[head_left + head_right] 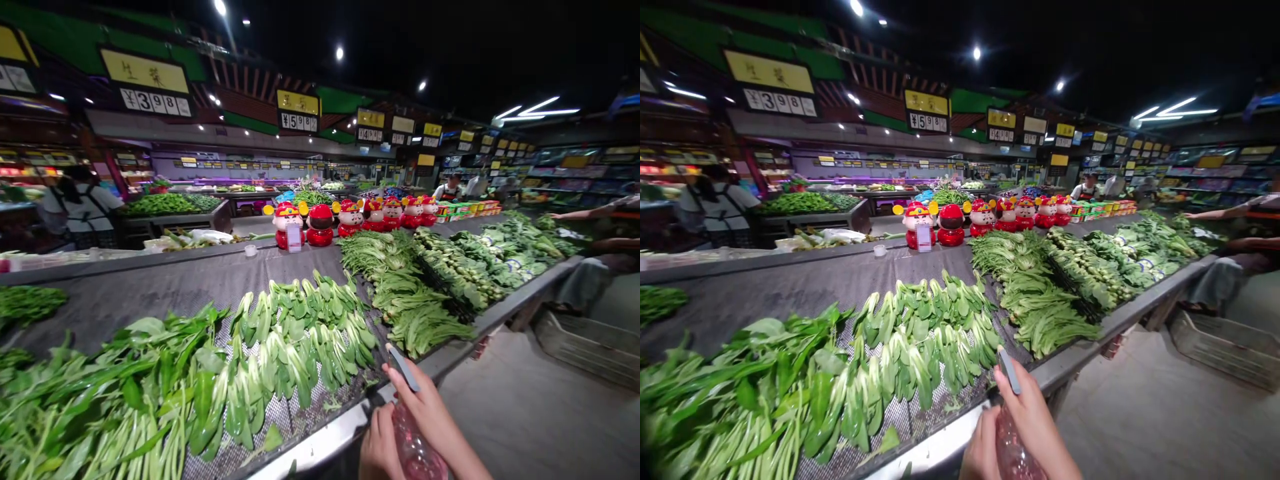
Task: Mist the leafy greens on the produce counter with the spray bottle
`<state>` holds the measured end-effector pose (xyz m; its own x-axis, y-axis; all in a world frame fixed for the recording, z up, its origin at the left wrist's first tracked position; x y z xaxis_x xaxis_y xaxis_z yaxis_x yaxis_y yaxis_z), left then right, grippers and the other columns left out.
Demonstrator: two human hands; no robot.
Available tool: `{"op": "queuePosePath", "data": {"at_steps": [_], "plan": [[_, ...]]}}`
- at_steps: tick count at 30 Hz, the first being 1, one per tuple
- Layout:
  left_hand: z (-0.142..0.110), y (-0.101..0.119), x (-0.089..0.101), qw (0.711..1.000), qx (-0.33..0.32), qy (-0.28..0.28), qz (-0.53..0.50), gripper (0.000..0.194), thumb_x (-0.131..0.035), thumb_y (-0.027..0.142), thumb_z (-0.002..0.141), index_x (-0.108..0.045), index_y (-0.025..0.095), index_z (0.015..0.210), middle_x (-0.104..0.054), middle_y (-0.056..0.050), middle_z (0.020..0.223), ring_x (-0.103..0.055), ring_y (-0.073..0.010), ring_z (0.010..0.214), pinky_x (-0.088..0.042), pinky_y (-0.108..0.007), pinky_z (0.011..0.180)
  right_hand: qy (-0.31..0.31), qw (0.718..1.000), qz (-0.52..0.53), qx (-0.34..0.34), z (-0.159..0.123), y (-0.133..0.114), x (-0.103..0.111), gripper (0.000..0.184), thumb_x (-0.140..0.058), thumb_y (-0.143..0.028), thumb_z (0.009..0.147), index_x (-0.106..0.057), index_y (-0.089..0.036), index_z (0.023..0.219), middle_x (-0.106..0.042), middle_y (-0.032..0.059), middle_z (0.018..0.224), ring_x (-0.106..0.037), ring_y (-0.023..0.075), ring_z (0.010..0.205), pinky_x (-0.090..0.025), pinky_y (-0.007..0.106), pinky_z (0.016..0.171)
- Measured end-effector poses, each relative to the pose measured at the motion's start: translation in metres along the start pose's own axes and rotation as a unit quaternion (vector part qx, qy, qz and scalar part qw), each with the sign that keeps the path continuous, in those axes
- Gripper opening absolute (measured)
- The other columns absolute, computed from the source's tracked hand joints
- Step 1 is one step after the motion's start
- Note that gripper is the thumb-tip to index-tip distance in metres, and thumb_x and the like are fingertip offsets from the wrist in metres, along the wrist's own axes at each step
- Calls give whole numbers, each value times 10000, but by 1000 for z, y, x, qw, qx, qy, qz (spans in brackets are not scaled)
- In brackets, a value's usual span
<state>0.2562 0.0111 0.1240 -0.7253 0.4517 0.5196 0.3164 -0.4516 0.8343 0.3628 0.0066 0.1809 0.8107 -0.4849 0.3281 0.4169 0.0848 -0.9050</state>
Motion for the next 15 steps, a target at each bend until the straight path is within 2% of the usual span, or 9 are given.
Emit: {"op": "queuePosePath", "data": {"at_steps": [3,7,11,13,15], "plan": [[15,4,8,1000,-23,8,17,879,-751,498,436,-406,189,1182,-537,-111,1073,-537,-311,1007,-429,-401,887,3,1000,9,26,16,-13,-2,418,-468,-424,851,-524,-211,1206,-632,70,1106,-577,217,1043,-419,356,942],[28,12,27,998,14,16,51,802,-730,316,440,-394,193,1157,-519,-88,1088,-519,-283,1011,-407,-368,892,10,999,7,46,36,-25,-9,395,-453,-433,855,-549,-195,1156,-651,66,1038,-596,213,977,-436,344,897],[35,19,45,999,28,11,42,757,-701,295,474,-383,182,1152,-512,-84,1104,-495,-264,1047,-373,-359,928,24,998,-30,50,50,-30,-18,336,-428,-454,858,-621,-181,895,-654,46,814,-602,195,757,-468,298,709],[38,17,51,999,31,4,41,757,-702,305,472,-385,174,1148,-514,-87,1102,-494,-264,1048,-369,-362,933,33,998,-41,44,54,-29,-22,346,-413,-461,863,-597,-184,767,-623,32,724,-578,181,682,-455,281,653],[40,12,54,998,33,-1,47,764,-702,308,460,-389,167,1142,-514,-93,1102,-494,-272,1049,-366,-372,940,37,998,-46,36,56,-25,-26,356,-399,-465,870,-568,-188,724,-598,22,683,-556,170,640,-443,274,624]]}}
Point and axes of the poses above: each hand's wrist, its own z-axis towards the middle knuckle, its own x-axis out of the back of the hand, y = z × x, the point moved 8 cm from there along z, towards the middle knuckle
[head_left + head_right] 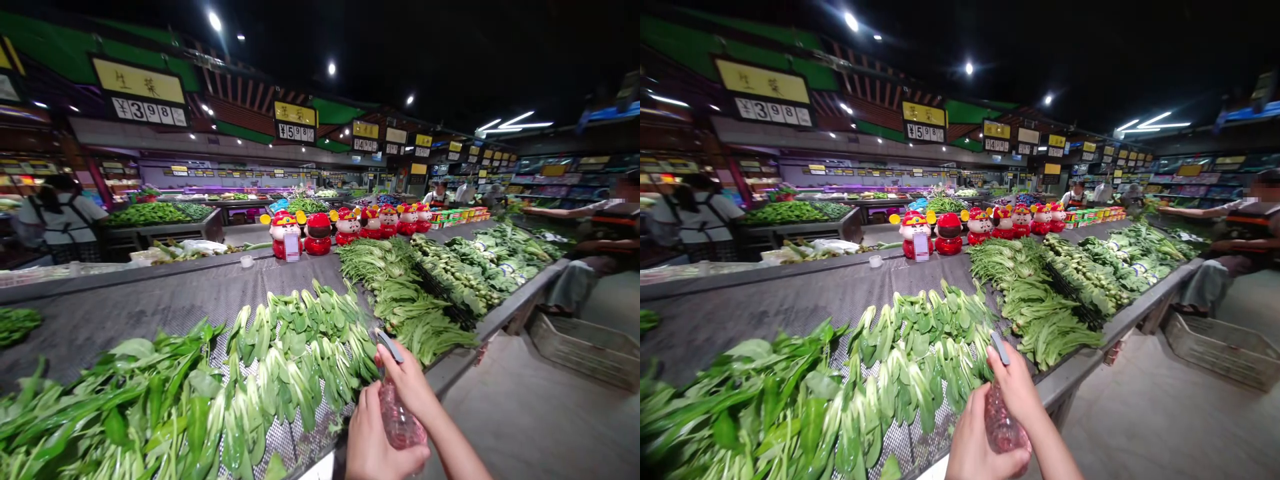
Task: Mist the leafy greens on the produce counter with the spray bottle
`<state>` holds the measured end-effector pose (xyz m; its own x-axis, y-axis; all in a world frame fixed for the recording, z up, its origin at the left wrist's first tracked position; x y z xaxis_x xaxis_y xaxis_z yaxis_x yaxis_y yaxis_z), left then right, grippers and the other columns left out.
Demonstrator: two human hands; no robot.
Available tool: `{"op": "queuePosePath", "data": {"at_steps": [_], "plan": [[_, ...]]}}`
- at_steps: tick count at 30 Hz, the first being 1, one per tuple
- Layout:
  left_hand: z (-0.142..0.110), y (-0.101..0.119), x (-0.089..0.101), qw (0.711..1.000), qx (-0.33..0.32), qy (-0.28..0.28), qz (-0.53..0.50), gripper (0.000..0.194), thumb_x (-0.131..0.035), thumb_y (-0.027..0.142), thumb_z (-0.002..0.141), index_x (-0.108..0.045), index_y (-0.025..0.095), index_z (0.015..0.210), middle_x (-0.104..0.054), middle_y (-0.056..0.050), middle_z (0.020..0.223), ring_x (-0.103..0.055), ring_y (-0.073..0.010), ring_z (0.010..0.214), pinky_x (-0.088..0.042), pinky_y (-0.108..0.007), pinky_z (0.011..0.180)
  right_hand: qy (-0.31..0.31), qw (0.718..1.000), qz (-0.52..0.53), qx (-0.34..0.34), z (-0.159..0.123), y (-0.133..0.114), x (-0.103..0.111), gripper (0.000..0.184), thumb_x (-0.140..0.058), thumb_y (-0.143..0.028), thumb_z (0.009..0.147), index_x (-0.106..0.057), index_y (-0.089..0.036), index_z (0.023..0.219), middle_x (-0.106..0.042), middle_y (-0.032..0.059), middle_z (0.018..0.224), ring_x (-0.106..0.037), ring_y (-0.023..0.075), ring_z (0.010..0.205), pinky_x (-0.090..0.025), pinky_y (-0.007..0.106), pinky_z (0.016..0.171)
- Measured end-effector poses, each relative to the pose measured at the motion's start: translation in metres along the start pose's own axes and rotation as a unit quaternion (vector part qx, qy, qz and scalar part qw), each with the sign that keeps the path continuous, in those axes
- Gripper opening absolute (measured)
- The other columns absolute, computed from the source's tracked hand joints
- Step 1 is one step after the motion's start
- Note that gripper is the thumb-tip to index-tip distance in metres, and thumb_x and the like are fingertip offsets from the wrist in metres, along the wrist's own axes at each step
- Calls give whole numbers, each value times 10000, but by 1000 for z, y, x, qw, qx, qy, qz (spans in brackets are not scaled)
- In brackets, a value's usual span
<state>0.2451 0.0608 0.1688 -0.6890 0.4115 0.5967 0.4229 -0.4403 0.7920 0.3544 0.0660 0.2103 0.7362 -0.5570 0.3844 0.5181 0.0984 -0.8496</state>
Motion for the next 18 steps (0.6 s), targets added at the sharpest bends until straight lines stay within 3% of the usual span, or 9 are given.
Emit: {"op": "queuePosePath", "data": {"at_steps": [5,9,11,15,18], "plan": [[4,-17,-3,1000,2,-22,4,799,-704,296,434,-382,166,1154,-516,-91,1102,-505,-267,1044,-379,-347,932,-15,1000,19,2,0,5,-13,317,-418,-454,863,-591,-190,836,-625,28,764,-578,184,718,-453,285,682],[6,-35,-5,1000,-11,7,1,830,-720,296,421,-385,165,1169,-524,-88,1097,-517,-258,1038,-401,-328,913,-26,999,37,4,-1,0,-22,322,-434,-441,859,-603,-189,967,-646,42,876,-594,199,832,-452,302,777],[7,-47,-9,1000,-21,19,-12,877,-754,384,395,-400,167,1167,-537,-90,1097,-531,-270,1034,-420,-328,894,-32,999,40,-2,-1,-2,-25,344,-429,-436,864,-588,-184,1037,-645,50,923,-593,201,870,-448,308,806],[6,-62,-10,993,-38,111,-33,815,-687,571,472,-443,178,1144,-575,-106,1075,-582,-288,977,-470,-332,809,-47,999,28,1,0,-7,-29,369,-445,-432,857,-590,-164,1066,-647,61,928,-584,216,920,-437,322,843],[0,-66,-10,983,-27,176,-36,564,-583,530,647,-493,207,1100,-606,-92,1037,-623,-254,887,-497,-289,689,-69,997,23,1,-1,-5,-32,343,-463,-424,847,-613,-166,1016,-650,53,913,-592,208,873,-449,318,816]]}}
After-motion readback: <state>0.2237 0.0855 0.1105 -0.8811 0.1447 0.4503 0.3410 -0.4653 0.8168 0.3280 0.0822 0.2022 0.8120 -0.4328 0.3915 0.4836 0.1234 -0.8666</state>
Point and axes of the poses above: each hand's wrist, its own z-axis towards the middle knuckle, its own x-axis out of the back of the hand, y = z × x, the point moved 8 cm from there along z, towards the middle knuckle
